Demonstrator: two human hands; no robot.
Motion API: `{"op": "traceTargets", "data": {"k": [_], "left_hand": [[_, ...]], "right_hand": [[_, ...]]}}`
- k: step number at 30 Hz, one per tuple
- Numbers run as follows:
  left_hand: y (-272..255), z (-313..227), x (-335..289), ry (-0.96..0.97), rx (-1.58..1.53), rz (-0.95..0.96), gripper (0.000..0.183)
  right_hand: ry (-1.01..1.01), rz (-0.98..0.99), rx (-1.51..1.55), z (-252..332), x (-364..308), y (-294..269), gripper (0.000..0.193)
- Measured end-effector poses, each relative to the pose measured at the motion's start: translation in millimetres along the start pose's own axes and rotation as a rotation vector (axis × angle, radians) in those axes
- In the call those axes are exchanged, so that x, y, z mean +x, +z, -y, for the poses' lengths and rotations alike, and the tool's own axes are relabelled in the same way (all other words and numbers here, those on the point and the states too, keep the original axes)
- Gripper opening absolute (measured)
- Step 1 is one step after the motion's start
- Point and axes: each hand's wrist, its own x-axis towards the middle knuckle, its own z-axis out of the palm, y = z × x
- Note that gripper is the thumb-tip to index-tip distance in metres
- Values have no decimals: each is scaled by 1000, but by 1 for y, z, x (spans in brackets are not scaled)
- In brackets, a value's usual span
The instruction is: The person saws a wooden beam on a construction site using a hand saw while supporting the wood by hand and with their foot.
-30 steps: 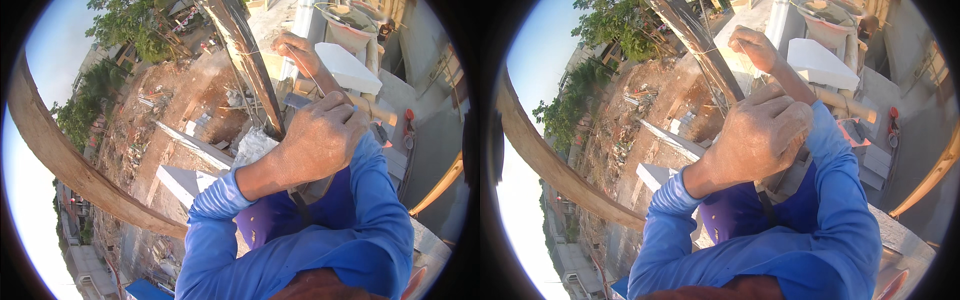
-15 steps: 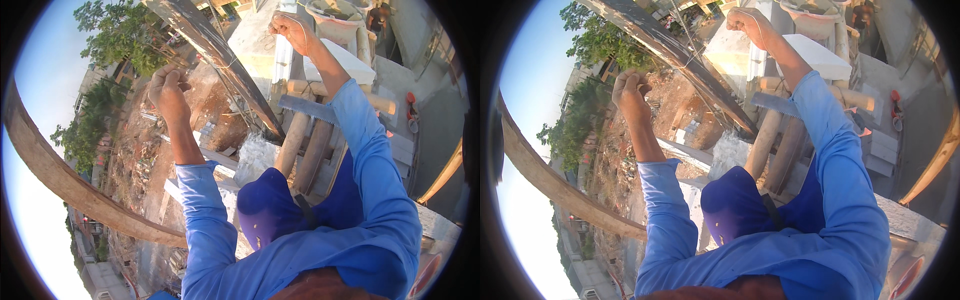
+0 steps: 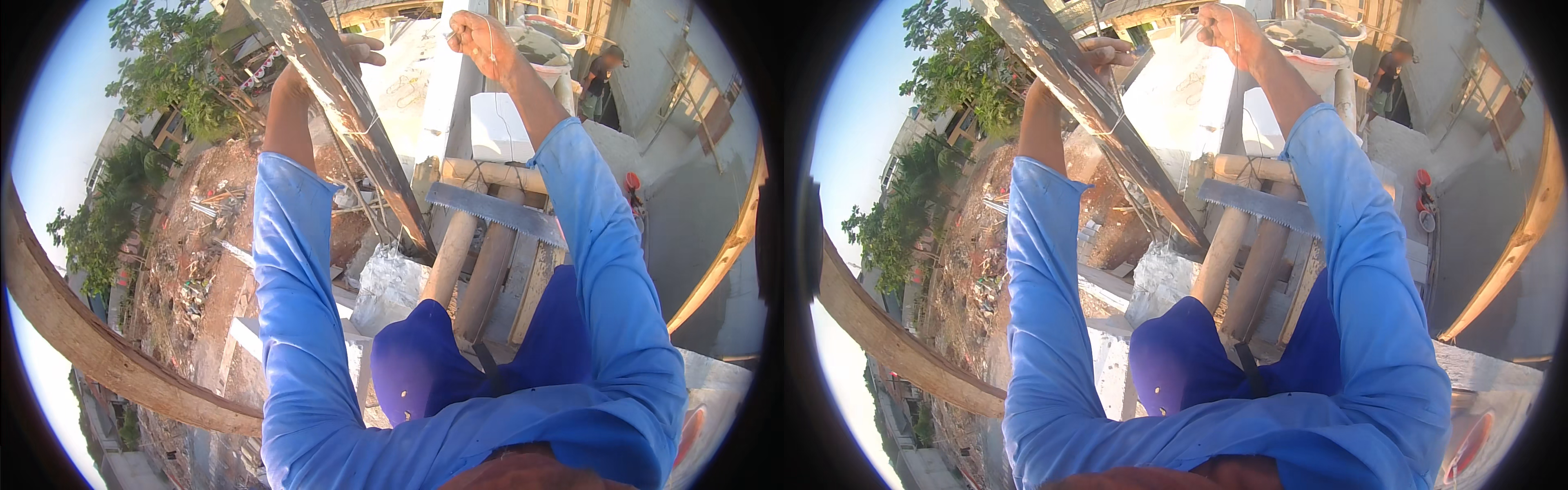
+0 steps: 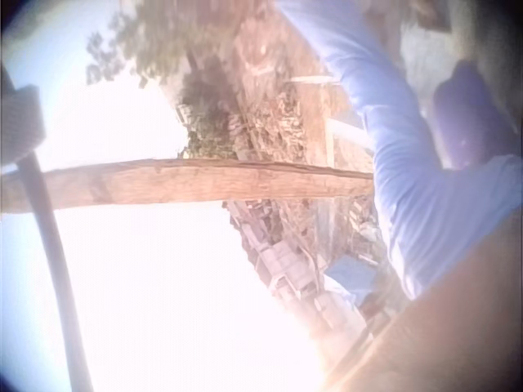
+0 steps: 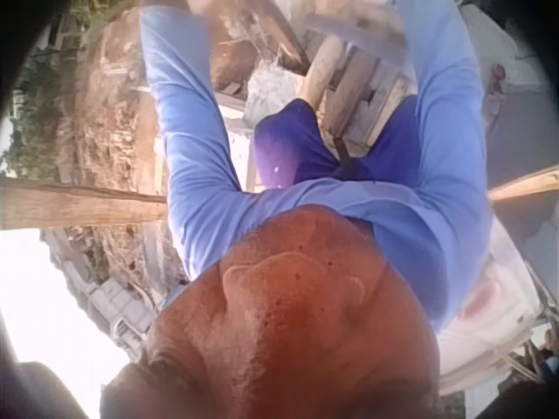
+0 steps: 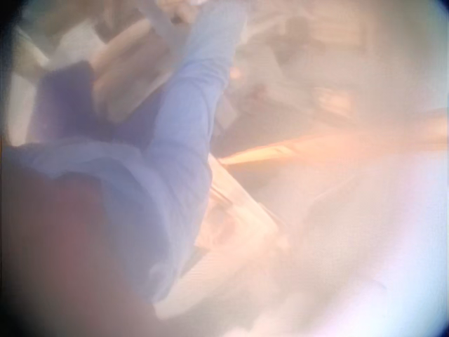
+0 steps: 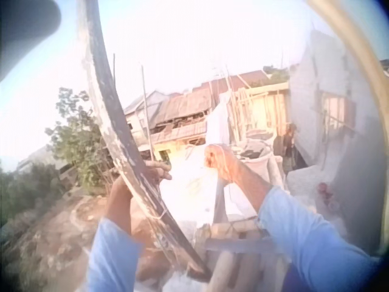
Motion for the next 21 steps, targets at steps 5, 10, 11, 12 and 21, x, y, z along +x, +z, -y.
{"op": "traceTargets", "data": {"k": [5,10,11,12,21], "left_hand": [[37,-7,39,-265,119,451,37],[32,-1,44,-182,120,404,21],[35,5,43,-186,129,355,19],[39,5,45,-174,140,308,17],[10,28,19,152,555,-246,20]], "right_hand": [[48,-104,-327,13,1,1,15],[-216,34,-587,10,-11,-12,9],[-160,-106,-485,5,-19,-11,13],[-96,-185,-237,3,-20,-22,14],[17,53,499,46,-43,16,21]]}}
